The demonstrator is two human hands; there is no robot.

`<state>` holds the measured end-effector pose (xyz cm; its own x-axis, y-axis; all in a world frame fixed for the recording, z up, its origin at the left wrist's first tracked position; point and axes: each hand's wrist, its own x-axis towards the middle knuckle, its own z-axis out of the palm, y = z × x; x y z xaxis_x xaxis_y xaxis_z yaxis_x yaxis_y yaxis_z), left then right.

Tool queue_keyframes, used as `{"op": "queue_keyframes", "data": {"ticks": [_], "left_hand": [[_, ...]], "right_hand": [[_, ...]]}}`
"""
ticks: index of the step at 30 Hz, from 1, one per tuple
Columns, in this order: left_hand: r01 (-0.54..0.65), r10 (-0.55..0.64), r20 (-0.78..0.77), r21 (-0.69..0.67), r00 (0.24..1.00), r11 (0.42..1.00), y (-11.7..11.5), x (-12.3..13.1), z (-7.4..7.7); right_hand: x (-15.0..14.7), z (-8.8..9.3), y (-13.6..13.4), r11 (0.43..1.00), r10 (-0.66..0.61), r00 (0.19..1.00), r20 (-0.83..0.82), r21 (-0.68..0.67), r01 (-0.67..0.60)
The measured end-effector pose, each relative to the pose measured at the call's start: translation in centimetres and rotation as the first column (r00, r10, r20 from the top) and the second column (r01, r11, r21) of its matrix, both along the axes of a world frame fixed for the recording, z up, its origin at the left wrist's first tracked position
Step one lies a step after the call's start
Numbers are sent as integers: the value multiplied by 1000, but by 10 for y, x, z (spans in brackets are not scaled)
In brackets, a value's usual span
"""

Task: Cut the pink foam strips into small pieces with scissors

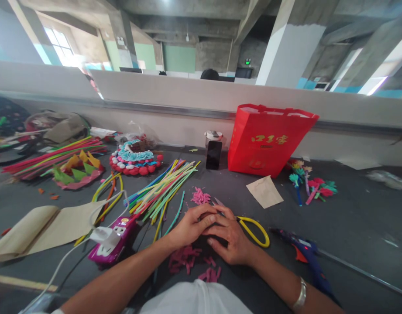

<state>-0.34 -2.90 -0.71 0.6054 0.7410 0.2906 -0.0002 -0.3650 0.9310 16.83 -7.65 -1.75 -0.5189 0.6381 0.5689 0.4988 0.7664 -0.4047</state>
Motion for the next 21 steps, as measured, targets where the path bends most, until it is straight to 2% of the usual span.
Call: {"op": "queue_keyframes", "data": {"ticks": [5,10,14,21], "left_hand": [[37,-27,78,-129,997,991,0,-1,4],[29,5,147,-229,989,973,4,-1,-3],[-35,62,107,-233,992,972,7,1,-7],[-182,185,2,-178,983,967,4,4,-4]], "right_hand": [[4,-3,2,999,-24,999,40,24,23],[6,-4,4,999,-37,998,41,42,35],[2,-4,2,999,-32,995,94,16,31],[-9,-4,-4,1000,-25,982,186,14,22]]}}
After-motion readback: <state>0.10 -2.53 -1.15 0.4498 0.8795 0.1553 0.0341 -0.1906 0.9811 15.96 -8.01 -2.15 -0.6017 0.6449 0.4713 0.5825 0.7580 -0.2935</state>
